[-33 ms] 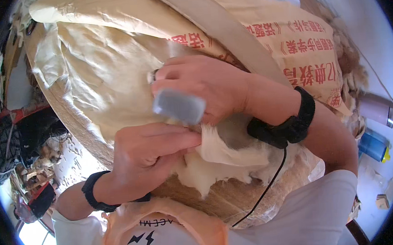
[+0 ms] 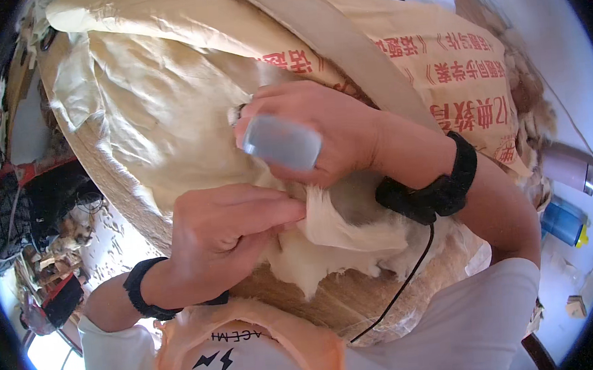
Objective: Cutting and sewing together animal hides using a template and a hand knife.
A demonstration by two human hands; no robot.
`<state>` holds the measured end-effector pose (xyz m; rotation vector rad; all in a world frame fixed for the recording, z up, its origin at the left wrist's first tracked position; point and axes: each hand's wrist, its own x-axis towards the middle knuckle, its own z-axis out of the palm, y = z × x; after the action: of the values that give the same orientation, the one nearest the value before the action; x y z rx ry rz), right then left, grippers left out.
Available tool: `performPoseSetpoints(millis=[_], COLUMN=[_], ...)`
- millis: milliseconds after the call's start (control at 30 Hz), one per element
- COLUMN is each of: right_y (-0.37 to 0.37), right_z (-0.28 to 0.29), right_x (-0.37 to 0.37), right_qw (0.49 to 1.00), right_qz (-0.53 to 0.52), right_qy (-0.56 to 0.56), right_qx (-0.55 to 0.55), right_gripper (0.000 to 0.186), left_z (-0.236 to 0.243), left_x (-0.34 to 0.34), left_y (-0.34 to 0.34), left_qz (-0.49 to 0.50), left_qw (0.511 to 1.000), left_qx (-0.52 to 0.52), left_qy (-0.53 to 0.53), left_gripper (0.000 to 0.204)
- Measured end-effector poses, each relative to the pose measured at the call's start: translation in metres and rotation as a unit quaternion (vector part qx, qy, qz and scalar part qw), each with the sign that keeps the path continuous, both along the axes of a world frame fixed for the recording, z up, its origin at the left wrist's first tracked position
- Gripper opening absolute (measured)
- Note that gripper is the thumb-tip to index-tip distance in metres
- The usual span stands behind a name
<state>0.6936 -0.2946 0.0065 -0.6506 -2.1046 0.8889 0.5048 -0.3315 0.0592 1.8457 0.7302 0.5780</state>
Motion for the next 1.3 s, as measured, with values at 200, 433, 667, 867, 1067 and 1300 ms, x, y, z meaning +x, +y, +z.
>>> performPoseSetpoints(millis=[200,433,667,867,1067,1300], right_y=[0.017,0.032,0.045,0.050,0.054,0.054], right_z=[0.014,0.007,0.017,0.016,0.017,0.018], right_x=[-0.014,-0.032,-0.049,-0.056,-0.062,-0.057], right_qw=[0.991,0.999,0.987,0.988,0.996,0.996], right_qz=[0.026,0.028,-0.006,0.006,0.015,0.033], right_qy=[-0.114,-0.013,-0.126,-0.133,-0.078,-0.082], right_qx=[-0.065,0.024,-0.097,-0.077,-0.029,-0.023], right_gripper=[0.027,0.025,0.023,0.022,0.016,0.014], left_z=[0.025,0.032,0.054,0.014,-0.019,-0.027], left_x=[-0.010,-0.020,-0.035,-0.042,-0.036,-0.044], left_y=[0.010,0.014,0.007,0.029,0.028,0.036], left_qz=[-0.014,-0.008,-0.011,-0.011,0.079,0.049], left_qw=[1.000,0.998,0.994,0.987,0.952,0.931], left_qx=[-0.002,0.031,0.090,0.057,0.139,0.242], left_qy=[-0.022,-0.048,-0.065,0.150,0.260,0.270], left_gripper=[0.024,0.024,0.024,0.016,0.033,0.013])
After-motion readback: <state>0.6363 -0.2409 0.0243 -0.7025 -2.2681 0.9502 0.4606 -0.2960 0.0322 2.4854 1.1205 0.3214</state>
